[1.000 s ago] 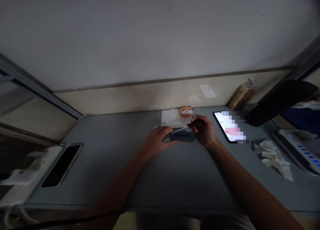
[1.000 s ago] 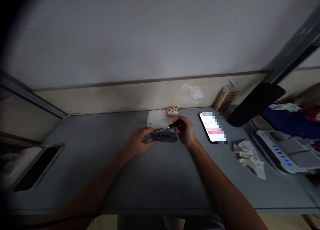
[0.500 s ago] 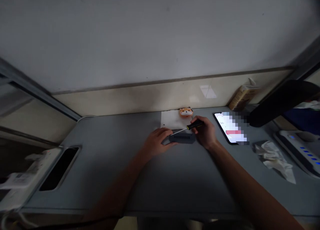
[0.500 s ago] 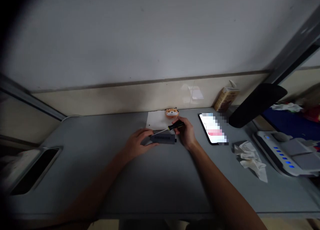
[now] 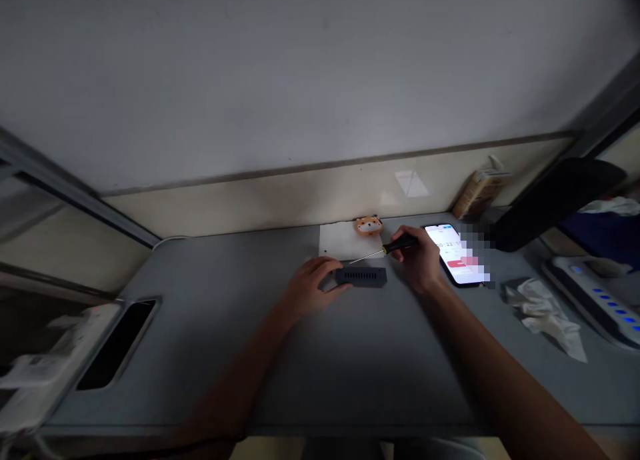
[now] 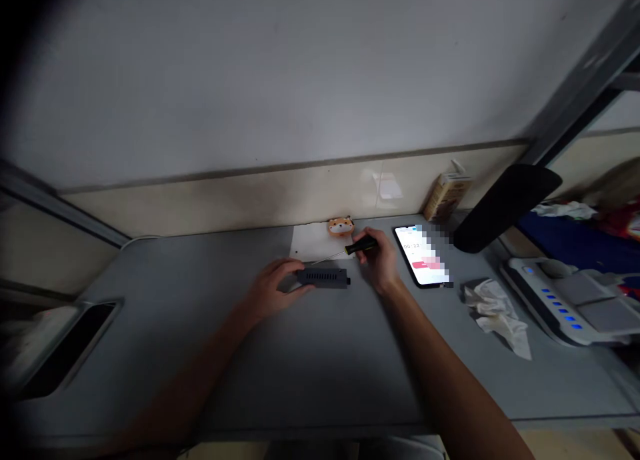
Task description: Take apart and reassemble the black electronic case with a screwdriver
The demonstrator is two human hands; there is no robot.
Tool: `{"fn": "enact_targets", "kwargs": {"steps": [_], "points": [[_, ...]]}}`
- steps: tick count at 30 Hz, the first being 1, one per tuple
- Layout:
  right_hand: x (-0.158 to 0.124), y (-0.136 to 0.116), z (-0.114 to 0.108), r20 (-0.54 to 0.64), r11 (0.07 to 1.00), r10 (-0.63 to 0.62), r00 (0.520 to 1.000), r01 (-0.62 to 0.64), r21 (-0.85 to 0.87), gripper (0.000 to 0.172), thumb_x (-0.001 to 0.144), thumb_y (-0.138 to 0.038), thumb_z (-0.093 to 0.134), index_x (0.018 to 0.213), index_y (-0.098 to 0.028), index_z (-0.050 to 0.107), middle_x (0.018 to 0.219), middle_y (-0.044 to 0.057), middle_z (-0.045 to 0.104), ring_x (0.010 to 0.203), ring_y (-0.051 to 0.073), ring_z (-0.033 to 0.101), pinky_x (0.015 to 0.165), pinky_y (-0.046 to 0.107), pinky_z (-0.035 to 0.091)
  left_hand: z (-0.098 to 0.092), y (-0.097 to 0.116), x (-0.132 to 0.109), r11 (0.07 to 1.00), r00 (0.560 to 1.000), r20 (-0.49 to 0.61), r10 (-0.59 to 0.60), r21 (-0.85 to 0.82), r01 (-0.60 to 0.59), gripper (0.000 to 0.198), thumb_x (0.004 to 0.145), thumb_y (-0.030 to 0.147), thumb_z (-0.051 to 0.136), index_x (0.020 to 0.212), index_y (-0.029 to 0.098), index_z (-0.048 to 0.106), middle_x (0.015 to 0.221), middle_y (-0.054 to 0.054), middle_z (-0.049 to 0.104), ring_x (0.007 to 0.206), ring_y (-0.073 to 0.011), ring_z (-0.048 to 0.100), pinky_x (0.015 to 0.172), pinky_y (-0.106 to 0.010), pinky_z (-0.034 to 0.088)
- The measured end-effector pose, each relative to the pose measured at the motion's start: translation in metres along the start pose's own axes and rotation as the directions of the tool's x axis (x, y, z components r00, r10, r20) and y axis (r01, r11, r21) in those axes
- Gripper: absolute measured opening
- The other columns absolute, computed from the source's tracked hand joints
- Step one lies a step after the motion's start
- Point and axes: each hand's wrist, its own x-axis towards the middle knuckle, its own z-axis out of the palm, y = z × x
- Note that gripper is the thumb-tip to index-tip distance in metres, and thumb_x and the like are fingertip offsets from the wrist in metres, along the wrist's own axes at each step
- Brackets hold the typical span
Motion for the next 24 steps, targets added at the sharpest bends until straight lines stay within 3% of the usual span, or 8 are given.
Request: {"fn": "enact_targets", "kwargs": {"steps": [10, 17, 21, 24], "points": [[-0.007, 0.001, 0.006, 0.038, 0.998, 0.018, 0.999, -0.016, -0.067, 0.03, 0.071, -0.049, 0.068, 0.056, -0.023, 0.064, 0.049, -0.001, 0.049, 0.042, 0.011, 0.037, 0.043, 0.03, 0.029, -0.003, 0.002, 0.002, 1.0, 1.0, -0.025, 0.014, -0.014, -0.014, 0.03, 0.091, 0.045, 0.071, 0.109, 0.022, 0.062, 0.098, -0.005, 0.075, 0.089, -0.018, 0.074, 0.084, -0.031, 0.06], [-0.004, 0.007, 0.004, 0.038, 0.999, 0.047, 0.998, -0.047, 0.014, 0.023, 0.074, -0.042, 0.066, 0.061, -0.023, 0.062, 0.06, 0.001, 0.058, 0.043, 0.01, 0.037, 0.043, 0.029, 0.028, -0.008, 0.008, 0.006, 0.999, 1.0, -0.019, -0.003, -0.034, 0.002, 0.028, 0.093, 0.043, 0.07, 0.11, 0.022, 0.062, 0.101, -0.006, 0.075, 0.091, -0.0186, 0.073, 0.084, -0.031, 0.06], [-0.004, 0.008, 0.005, 0.013, 0.995, 0.083, 0.996, -0.084, 0.055, 0.021, 0.071, -0.04, 0.068, 0.06, -0.023, 0.061, 0.061, 0.0, 0.06, 0.042, 0.009, 0.037, 0.041, 0.028, 0.027, -0.009, 0.016, 0.011, 0.997, 0.995, -0.091, 0.033, -0.073, -0.039, 0.019, 0.098, 0.034, 0.063, 0.111, 0.021, 0.063, 0.104, -0.008, 0.073, 0.095, -0.0186, 0.072, 0.087, -0.031, 0.059], [-0.006, 0.005, 0.007, 0.046, 0.99, 0.132, 0.99, -0.134, 0.045, 0.023, 0.068, -0.041, 0.069, 0.06, -0.021, 0.061, 0.058, 0.0, 0.057, 0.042, 0.009, 0.038, 0.042, 0.028, 0.029, -0.007, 0.019, 0.014, 0.994, 0.985, -0.167, 0.046, -0.091, -0.061, 0.007, 0.097, 0.025, 0.062, 0.101, 0.02, 0.065, 0.096, -0.006, 0.071, 0.087, -0.0161, 0.07, 0.082, -0.029, 0.058]]}}
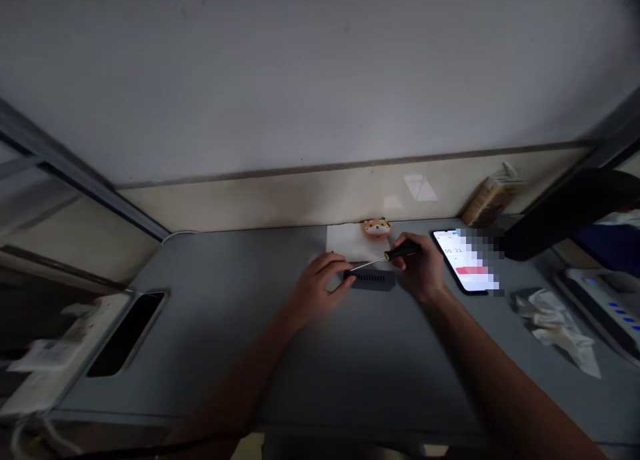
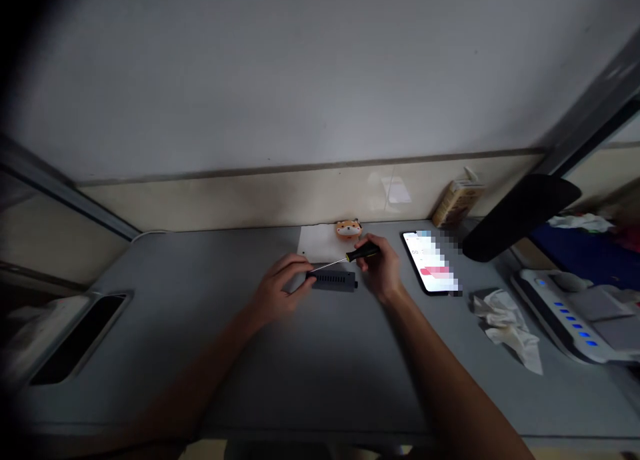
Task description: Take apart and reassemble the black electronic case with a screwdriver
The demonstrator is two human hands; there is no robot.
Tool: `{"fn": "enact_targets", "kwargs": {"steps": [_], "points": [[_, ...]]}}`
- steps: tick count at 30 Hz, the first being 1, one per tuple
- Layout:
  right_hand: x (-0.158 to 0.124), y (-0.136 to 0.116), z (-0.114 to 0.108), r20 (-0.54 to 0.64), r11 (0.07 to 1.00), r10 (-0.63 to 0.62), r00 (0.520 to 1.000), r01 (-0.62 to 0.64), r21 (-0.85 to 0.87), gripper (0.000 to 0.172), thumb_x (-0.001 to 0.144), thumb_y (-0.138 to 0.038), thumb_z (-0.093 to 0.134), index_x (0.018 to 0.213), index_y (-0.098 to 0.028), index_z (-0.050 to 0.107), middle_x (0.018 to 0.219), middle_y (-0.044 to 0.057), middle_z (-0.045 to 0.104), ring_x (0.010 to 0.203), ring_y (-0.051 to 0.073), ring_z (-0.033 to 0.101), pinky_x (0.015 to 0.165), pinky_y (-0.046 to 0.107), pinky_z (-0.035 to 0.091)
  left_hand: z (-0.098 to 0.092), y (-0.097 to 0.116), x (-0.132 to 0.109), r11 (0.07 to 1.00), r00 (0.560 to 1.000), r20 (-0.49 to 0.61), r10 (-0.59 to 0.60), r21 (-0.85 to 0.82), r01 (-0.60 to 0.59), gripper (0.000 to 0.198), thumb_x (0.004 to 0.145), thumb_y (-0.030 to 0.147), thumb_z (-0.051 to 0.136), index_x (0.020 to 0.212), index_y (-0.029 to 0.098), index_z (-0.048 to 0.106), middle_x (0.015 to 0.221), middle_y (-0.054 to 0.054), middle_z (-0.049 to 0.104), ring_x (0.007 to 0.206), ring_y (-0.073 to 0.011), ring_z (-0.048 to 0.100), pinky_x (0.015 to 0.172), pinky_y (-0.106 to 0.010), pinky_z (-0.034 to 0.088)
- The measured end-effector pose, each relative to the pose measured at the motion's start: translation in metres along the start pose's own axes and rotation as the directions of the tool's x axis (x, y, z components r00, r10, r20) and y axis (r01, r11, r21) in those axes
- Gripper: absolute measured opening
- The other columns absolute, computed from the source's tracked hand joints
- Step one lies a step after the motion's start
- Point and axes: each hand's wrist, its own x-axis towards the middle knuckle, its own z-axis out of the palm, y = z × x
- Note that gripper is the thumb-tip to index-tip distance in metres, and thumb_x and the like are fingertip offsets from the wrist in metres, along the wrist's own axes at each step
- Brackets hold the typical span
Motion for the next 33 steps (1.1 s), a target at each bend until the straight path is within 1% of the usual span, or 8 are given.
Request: {"fn": "enact_targets", "kwargs": {"steps": [3, 7, 12, 17, 19, 23, 27, 33], "points": [[-0.002, -0.003, 0.002, 0.003, 1.0, 0.006, 1.0, -0.006, -0.005, 0.022, 0.069, -0.04, 0.067, 0.06, -0.02, 0.062, 0.057, -0.001, 0.055, 0.042, 0.008, 0.039, 0.042, 0.028, 0.029, 0.001, 0.0, 0.001, 1.0, 0.999, -0.052, 0.003, -0.012, -0.004, 0.002, 0.096, 0.02, 0.063, 0.095, 0.02, 0.065, 0.091, -0.004, 0.069, 0.081, -0.0139, 0.069, 0.077, -0.026, 0.057], [-0.002, -0.005, 0.003, -0.037, 0.997, -0.081, 0.996, 0.081, -0.011, 0.022, 0.07, -0.038, 0.064, 0.057, -0.021, 0.06, 0.063, 0.001, 0.06, 0.04, 0.007, 0.038, 0.043, 0.028, 0.029, 0.001, -0.001, 0.002, 1.0, 0.997, -0.07, 0.02, -0.002, -0.02, 0.006, 0.097, 0.021, 0.063, 0.092, 0.02, 0.065, 0.088, -0.003, 0.068, 0.078, -0.0128, 0.068, 0.074, -0.025, 0.056], [-0.005, -0.008, 0.004, 0.011, 0.994, -0.077, 0.997, 0.078, -0.071, 0.027, 0.075, -0.041, 0.062, 0.057, -0.021, 0.063, 0.056, 0.0, 0.053, 0.041, 0.008, 0.036, 0.043, 0.028, 0.029, 0.002, -0.004, 0.002, 0.996, 0.99, -0.11, 0.083, 0.052, -0.078, 0.009, 0.097, 0.022, 0.064, 0.089, 0.02, 0.064, 0.084, -0.002, 0.067, 0.073, -0.0117, 0.066, 0.07, -0.024, 0.055], [-0.006, -0.01, 0.006, 0.012, 0.995, -0.054, 0.998, 0.055, -0.088, 0.026, 0.068, -0.043, 0.065, 0.055, -0.021, 0.065, 0.058, 0.0, 0.054, 0.042, 0.009, 0.037, 0.042, 0.029, 0.031, 0.001, -0.006, 0.002, 0.986, 0.987, -0.088, 0.138, 0.108, -0.128, 0.011, 0.099, 0.024, 0.063, 0.089, 0.02, 0.063, 0.082, -0.001, 0.067, 0.072, -0.0114, 0.065, 0.068, -0.023, 0.053], [-0.006, -0.009, 0.006, 0.015, 0.993, -0.069, 0.998, 0.07, -0.099, 0.026, 0.069, -0.043, 0.064, 0.055, -0.021, 0.065, 0.058, 0.001, 0.054, 0.043, 0.009, 0.035, 0.042, 0.029, 0.031, 0.0, -0.006, 0.002, 0.98, 0.985, -0.077, 0.156, 0.137, -0.145, 0.01, 0.099, 0.024, 0.063, 0.091, 0.019, 0.063, 0.083, -0.001, 0.067, 0.073, -0.0118, 0.065, 0.07, -0.024, 0.053], [-0.004, -0.007, 0.004, 0.026, 0.99, -0.077, 0.997, 0.079, -0.118, 0.027, 0.071, -0.044, 0.064, 0.056, -0.022, 0.066, 0.051, -0.001, 0.048, 0.043, 0.01, 0.035, 0.044, 0.03, 0.032, -0.004, -0.007, 0.003, 0.964, 0.98, -0.047, 0.193, 0.197, -0.18, 0.009, 0.1, 0.025, 0.062, 0.093, 0.019, 0.063, 0.083, -0.001, 0.067, 0.073, -0.0118, 0.065, 0.072, -0.025, 0.052], [-0.005, -0.007, 0.003, 0.024, 0.977, -0.134, 0.991, 0.136, -0.165, 0.029, 0.075, -0.046, 0.063, 0.057, -0.023, 0.064, 0.049, -0.001, 0.048, 0.042, 0.011, 0.035, 0.043, 0.03, 0.031, -0.007, -0.007, 0.006, 0.942, 0.97, -0.022, 0.241, 0.245, -0.229, 0.01, 0.101, 0.025, 0.06, 0.094, 0.019, 0.061, 0.082, 0.0, 0.068, 0.075, -0.0121, 0.066, 0.072, -0.026, 0.051], [-0.009, -0.012, 0.006, 0.064, 0.943, -0.211, 0.975, 0.22, -0.248, 0.032, 0.078, -0.048, 0.06, 0.058, -0.023, 0.064, 0.046, -0.001, 0.046, 0.039, 0.013, 0.039, 0.043, 0.031, 0.03, -0.009, -0.011, 0.002, 0.927, 0.965, 0.038, 0.259, 0.27, -0.26, 0.006, 0.101, 0.023, 0.061, 0.097, 0.019, 0.062, 0.085, -0.001, 0.07, 0.079, -0.0133, 0.067, 0.074, -0.028, 0.051]]}}
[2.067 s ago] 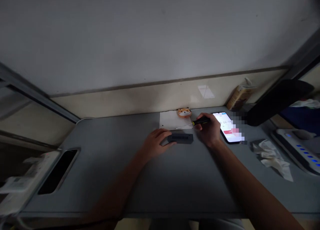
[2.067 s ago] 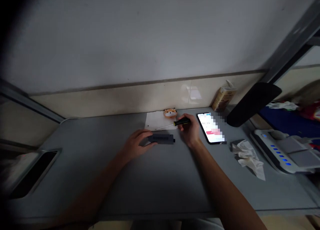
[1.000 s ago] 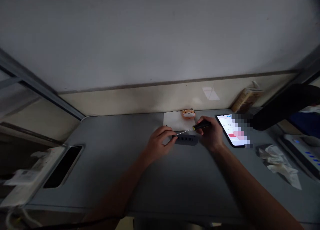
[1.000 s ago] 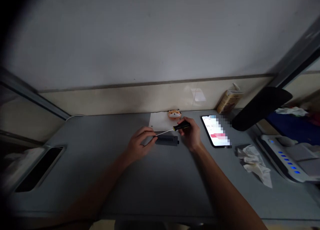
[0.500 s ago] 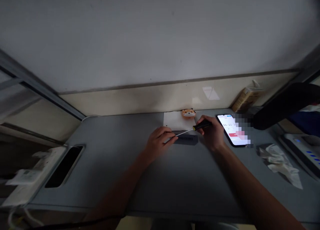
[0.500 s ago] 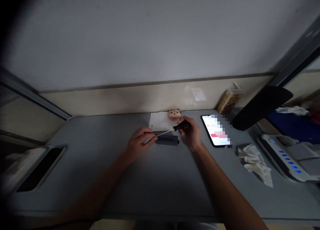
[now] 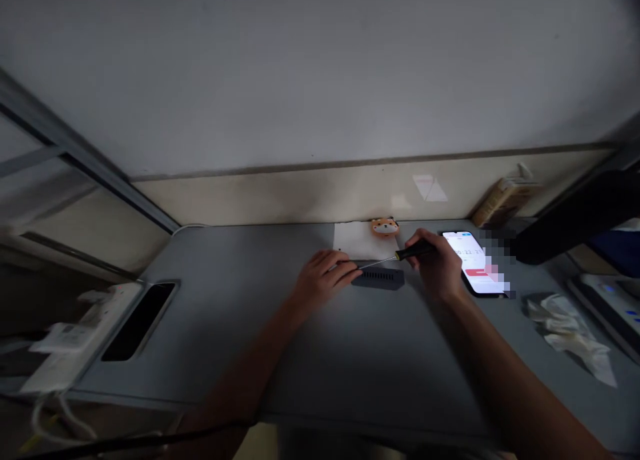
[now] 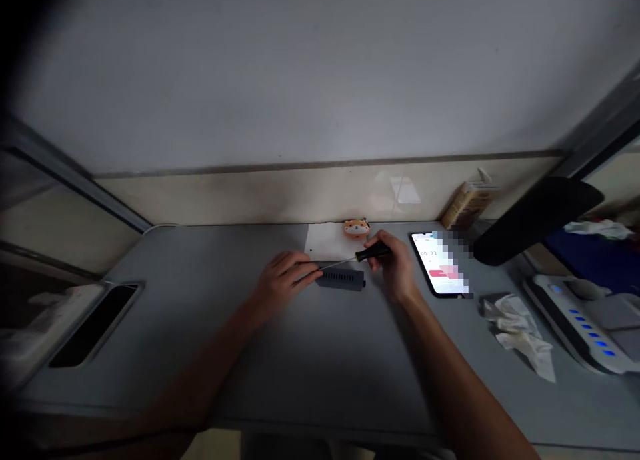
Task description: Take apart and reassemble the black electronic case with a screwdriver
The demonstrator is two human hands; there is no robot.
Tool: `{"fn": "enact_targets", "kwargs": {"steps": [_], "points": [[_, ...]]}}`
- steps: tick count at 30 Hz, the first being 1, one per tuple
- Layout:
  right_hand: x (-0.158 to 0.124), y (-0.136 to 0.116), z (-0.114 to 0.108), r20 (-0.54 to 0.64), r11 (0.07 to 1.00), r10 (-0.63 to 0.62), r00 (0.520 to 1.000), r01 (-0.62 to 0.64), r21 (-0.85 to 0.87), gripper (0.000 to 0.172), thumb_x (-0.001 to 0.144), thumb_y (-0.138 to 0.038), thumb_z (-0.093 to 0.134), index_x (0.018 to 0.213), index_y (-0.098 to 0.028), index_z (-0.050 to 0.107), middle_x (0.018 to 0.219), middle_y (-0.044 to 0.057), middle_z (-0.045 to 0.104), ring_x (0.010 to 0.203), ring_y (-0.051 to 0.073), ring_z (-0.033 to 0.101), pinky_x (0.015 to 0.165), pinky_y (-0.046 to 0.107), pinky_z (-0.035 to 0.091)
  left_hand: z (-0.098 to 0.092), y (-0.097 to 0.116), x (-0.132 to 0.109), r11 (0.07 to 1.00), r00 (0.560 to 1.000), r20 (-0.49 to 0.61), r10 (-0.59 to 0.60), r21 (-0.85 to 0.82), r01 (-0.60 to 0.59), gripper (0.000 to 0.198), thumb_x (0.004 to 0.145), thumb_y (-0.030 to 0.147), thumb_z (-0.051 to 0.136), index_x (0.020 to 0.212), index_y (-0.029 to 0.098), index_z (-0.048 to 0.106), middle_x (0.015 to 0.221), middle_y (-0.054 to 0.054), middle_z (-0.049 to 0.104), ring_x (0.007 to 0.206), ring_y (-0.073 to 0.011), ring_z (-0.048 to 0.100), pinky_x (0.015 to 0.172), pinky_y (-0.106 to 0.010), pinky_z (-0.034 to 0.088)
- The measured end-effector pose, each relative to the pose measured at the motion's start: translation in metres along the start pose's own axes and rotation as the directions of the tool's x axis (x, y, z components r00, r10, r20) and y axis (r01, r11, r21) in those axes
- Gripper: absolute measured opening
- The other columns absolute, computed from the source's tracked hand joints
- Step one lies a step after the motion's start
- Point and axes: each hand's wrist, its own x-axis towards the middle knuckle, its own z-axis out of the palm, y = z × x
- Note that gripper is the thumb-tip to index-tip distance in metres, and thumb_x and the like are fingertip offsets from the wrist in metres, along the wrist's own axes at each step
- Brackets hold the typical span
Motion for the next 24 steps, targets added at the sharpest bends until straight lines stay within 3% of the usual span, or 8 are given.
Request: {"fn": "enact_targets", "kwargs": {"steps": [8, 12, 18, 24], "points": [[-0.004, -0.011, -0.002, 0.006, 0.984, -0.132, 0.991, 0.131, -0.124, 0.034, 0.085, -0.045, 0.055, 0.062, -0.022, 0.064, 0.044, -0.003, 0.047, 0.04, 0.012, 0.041, 0.045, 0.03, 0.032, -0.006, -0.004, -0.001, 0.993, 0.993, 0.069, -0.09, -0.064, 0.095, 0.022, 0.102, 0.039, 0.056, 0.107, 0.019, 0.064, 0.092, -0.005, 0.07, 0.082, -0.0165, 0.068, 0.077, -0.03, 0.053], [-0.006, -0.014, -0.005, -0.007, 0.959, -0.153, 0.988, 0.147, -0.243, 0.035, 0.09, -0.042, 0.052, 0.064, -0.022, 0.065, 0.04, -0.003, 0.046, 0.043, 0.014, 0.043, 0.049, 0.029, 0.033, -0.009, -0.003, -0.002, 0.972, 0.975, 0.151, -0.161, -0.148, 0.183, 0.023, 0.103, 0.033, 0.046, 0.112, 0.019, 0.062, 0.095, -0.007, 0.071, 0.086, -0.0193, 0.069, 0.079, -0.033, 0.054], [-0.007, -0.012, -0.005, 0.009, 0.957, -0.142, 0.99, 0.14, -0.256, 0.037, 0.089, -0.049, 0.057, 0.065, -0.022, 0.067, 0.042, -0.003, 0.048, 0.043, 0.014, 0.043, 0.049, 0.031, 0.033, -0.003, 0.0, -0.006, 0.952, 0.965, 0.201, -0.166, -0.222, 0.21, 0.026, 0.097, 0.033, 0.056, 0.118, 0.02, 0.056, 0.104, -0.011, 0.072, 0.095, -0.0239, 0.071, 0.084, -0.038, 0.057], [-0.01, -0.016, -0.002, 0.025, 0.945, -0.17, 0.985, 0.17, -0.278, 0.039, 0.088, -0.051, 0.057, 0.064, -0.023, 0.067, 0.042, -0.002, 0.05, 0.042, 0.013, 0.043, 0.049, 0.03, 0.033, 0.002, 0.003, -0.008, 0.947, 0.958, 0.217, -0.189, -0.218, 0.237, 0.025, 0.093, 0.032, 0.062, 0.114, 0.021, 0.056, 0.101, -0.009, 0.073, 0.092, -0.0225, 0.072, 0.083, -0.036, 0.058]]}}
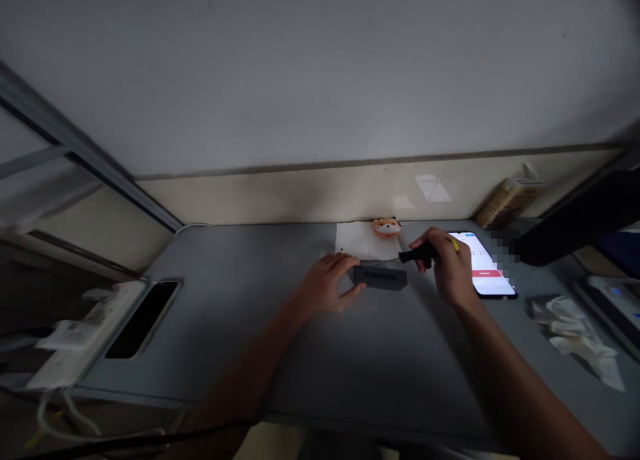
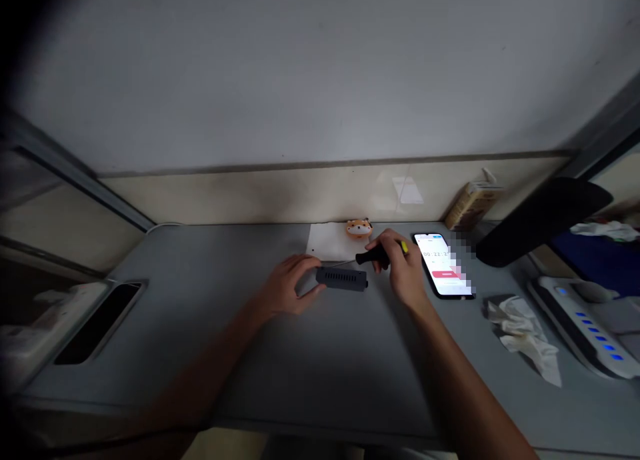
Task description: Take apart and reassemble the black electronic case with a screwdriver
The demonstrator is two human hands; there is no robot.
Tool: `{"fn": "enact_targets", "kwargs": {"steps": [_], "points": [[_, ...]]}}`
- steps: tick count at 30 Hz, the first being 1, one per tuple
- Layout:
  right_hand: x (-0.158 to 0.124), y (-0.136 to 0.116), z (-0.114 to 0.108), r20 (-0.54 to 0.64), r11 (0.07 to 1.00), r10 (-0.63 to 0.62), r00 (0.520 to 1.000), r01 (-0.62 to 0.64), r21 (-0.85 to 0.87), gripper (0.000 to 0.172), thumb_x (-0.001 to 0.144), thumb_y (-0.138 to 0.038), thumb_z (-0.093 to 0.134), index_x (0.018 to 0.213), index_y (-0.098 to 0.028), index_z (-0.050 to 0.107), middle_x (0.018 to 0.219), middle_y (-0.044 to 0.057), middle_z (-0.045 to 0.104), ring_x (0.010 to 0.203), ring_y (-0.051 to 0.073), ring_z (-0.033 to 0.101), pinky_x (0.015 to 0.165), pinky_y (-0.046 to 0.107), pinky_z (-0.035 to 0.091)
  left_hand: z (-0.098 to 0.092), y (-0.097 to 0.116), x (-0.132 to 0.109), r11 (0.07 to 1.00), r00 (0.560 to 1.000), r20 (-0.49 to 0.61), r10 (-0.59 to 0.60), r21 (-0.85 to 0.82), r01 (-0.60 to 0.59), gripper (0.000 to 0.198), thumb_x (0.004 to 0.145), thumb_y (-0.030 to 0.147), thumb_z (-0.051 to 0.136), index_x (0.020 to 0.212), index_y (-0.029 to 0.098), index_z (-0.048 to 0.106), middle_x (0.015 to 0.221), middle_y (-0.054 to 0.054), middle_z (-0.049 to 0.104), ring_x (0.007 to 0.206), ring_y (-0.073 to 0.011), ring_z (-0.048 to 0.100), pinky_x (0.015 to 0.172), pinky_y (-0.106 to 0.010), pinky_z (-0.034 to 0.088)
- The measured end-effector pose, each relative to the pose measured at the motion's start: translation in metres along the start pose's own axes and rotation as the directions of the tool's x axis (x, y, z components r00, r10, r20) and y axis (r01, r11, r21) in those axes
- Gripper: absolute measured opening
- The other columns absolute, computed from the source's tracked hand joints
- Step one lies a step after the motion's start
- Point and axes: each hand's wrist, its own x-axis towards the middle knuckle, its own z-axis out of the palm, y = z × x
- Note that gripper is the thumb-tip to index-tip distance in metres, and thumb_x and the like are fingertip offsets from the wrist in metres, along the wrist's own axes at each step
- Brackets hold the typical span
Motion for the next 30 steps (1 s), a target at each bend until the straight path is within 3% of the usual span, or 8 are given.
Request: {"fn": "enact_targets", "kwargs": {"steps": [8, 19, 26, 30], "points": [[-0.003, -0.007, 0.001, 0.011, 1.0, -0.016, 1.0, 0.016, -0.018, 0.035, 0.088, -0.046, 0.058, 0.064, -0.022, 0.067, 0.042, -0.002, 0.05, 0.043, 0.013, 0.043, 0.048, 0.029, 0.034, 0.002, 0.0, 0.001, 0.994, 0.994, -0.063, 0.084, 0.069, -0.08, 0.016, 0.096, 0.03, 0.06, 0.107, 0.019, 0.059, 0.096, -0.008, 0.074, 0.087, -0.0196, 0.072, 0.081, -0.033, 0.058], [0.001, 0.003, 0.001, -0.026, 0.998, 0.032, 0.999, -0.031, 0.05, 0.037, 0.086, -0.051, 0.06, 0.064, -0.023, 0.067, 0.041, -0.003, 0.048, 0.041, 0.014, 0.042, 0.048, 0.031, 0.033, 0.005, 0.0, 0.001, 0.998, 0.997, 0.066, 0.029, 0.047, -0.032, 0.018, 0.096, 0.027, 0.055, 0.113, 0.021, 0.056, 0.099, -0.008, 0.07, 0.088, -0.0221, 0.07, 0.08, -0.036, 0.057], [0.01, 0.019, 0.005, -0.125, 0.965, 0.224, 0.967, -0.202, 0.166, 0.038, 0.081, -0.056, 0.057, 0.063, -0.023, 0.063, 0.041, -0.003, 0.044, 0.041, 0.013, 0.038, 0.045, 0.03, 0.028, 0.004, 0.004, 0.002, 0.999, 0.996, 0.082, -0.018, -0.027, 0.02, 0.018, 0.091, 0.022, 0.055, 0.108, 0.022, 0.05, 0.097, -0.007, 0.07, 0.087, -0.0239, 0.068, 0.079, -0.037, 0.055], [0.01, 0.027, 0.015, -0.056, 0.948, 0.309, 0.949, -0.302, 0.1, 0.047, 0.077, -0.068, 0.061, 0.073, -0.021, 0.066, 0.048, -0.004, 0.05, 0.045, 0.012, 0.039, 0.045, 0.028, 0.028, 0.004, 0.003, 0.001, 1.0, 0.999, 0.035, 0.008, -0.026, -0.007, 0.02, 0.09, 0.021, 0.054, 0.109, 0.022, 0.05, 0.097, -0.008, 0.07, 0.086, -0.0238, 0.069, 0.077, -0.037, 0.055]]}}
